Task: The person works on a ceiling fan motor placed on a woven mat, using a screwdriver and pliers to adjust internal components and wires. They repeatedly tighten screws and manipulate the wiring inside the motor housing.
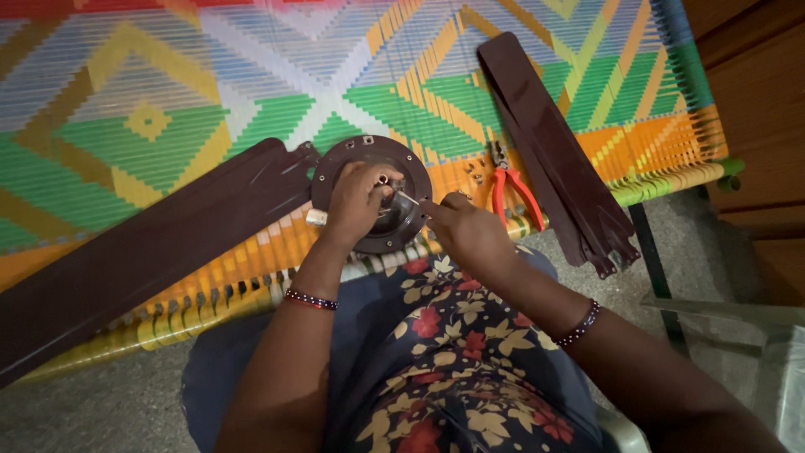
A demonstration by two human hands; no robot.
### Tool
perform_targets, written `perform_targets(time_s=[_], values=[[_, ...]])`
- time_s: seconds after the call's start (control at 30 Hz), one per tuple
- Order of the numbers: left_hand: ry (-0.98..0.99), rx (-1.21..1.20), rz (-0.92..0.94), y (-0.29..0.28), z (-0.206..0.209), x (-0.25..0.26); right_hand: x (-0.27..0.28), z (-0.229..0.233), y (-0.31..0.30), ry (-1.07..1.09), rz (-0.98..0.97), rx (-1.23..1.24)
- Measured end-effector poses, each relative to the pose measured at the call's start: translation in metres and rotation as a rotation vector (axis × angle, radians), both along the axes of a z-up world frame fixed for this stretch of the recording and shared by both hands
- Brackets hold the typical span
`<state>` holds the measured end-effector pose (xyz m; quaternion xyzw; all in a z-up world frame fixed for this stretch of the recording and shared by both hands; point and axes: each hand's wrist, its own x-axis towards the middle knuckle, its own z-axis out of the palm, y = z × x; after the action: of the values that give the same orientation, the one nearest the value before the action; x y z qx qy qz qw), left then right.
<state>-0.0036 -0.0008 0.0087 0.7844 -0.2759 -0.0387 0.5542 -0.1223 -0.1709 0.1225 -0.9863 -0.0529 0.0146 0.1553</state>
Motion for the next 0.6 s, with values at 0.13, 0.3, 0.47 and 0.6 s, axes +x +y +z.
perform_targets(time_s=[0.13,0.3,0.47,0.6], values=[[-0.011,0.004,-0.004,0.0009,0.0005,0.0007,0.0,-0.0013,0.001,-0.105,0.108,-0.138],[-0.001,-0.002,-0.007,0.0007,0.0016,0.0002,0.0003,0.0,0.0001,-0.12,0.151,-0.18],[0.024,0.001,0.002,0.0009,0.004,-0.0005,0.0014,0.0024,0.002,-0.088,0.134,-0.212],[0.024,0.034,0.004,0.0009,0.0054,-0.0007,0.0002,0.0046,0.0031,-0.051,0.078,-0.157]])
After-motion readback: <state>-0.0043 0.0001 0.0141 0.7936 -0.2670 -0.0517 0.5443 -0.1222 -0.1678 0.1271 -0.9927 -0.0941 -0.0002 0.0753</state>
